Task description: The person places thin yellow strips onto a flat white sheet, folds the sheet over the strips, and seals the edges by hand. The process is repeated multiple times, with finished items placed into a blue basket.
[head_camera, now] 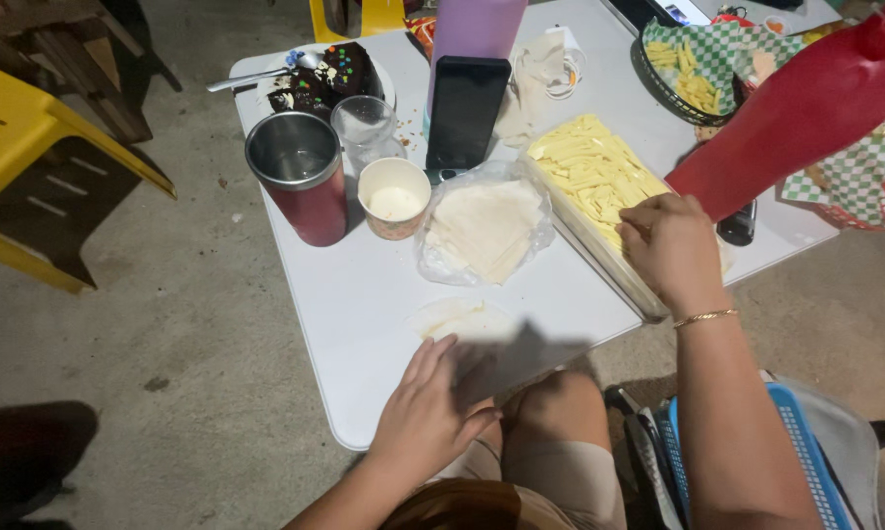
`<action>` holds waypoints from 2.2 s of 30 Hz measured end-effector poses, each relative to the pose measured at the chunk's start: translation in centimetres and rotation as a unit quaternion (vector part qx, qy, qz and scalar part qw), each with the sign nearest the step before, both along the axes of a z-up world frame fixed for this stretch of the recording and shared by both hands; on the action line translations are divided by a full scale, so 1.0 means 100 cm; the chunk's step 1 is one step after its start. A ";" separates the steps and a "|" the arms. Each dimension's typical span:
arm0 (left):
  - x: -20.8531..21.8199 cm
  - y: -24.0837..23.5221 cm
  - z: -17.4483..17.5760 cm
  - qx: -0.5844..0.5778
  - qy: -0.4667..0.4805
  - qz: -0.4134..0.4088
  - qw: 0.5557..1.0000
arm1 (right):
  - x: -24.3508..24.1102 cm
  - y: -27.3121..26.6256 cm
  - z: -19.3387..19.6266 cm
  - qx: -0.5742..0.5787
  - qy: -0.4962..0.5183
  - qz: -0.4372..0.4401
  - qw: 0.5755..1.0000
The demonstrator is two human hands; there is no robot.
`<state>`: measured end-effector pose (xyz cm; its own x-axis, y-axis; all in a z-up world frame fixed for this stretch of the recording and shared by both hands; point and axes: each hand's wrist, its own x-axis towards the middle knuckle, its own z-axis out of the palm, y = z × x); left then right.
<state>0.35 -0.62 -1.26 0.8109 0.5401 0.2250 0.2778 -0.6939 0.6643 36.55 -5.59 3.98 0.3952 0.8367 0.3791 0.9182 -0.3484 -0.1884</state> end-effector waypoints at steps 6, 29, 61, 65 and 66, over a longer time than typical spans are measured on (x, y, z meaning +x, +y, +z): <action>-0.002 0.006 0.006 0.006 -0.002 -0.039 0.999 | -0.002 0.004 -0.001 0.013 0.002 0.013 1.000; 0.162 0.051 0.036 -0.310 -0.205 -0.030 0.928 | -0.046 -0.027 -0.041 0.155 0.610 0.064 0.775; -0.013 0.016 0.019 0.072 0.001 -0.060 0.996 | -0.145 -0.050 -0.051 0.217 0.414 0.083 0.880; -0.035 -0.004 0.000 0.075 -0.048 -0.042 0.995 | -0.184 -0.028 -0.049 0.131 0.341 0.237 0.900; -0.036 -0.008 -0.003 0.090 -0.046 -0.026 0.995 | -0.189 -0.024 -0.048 0.104 0.295 0.270 0.911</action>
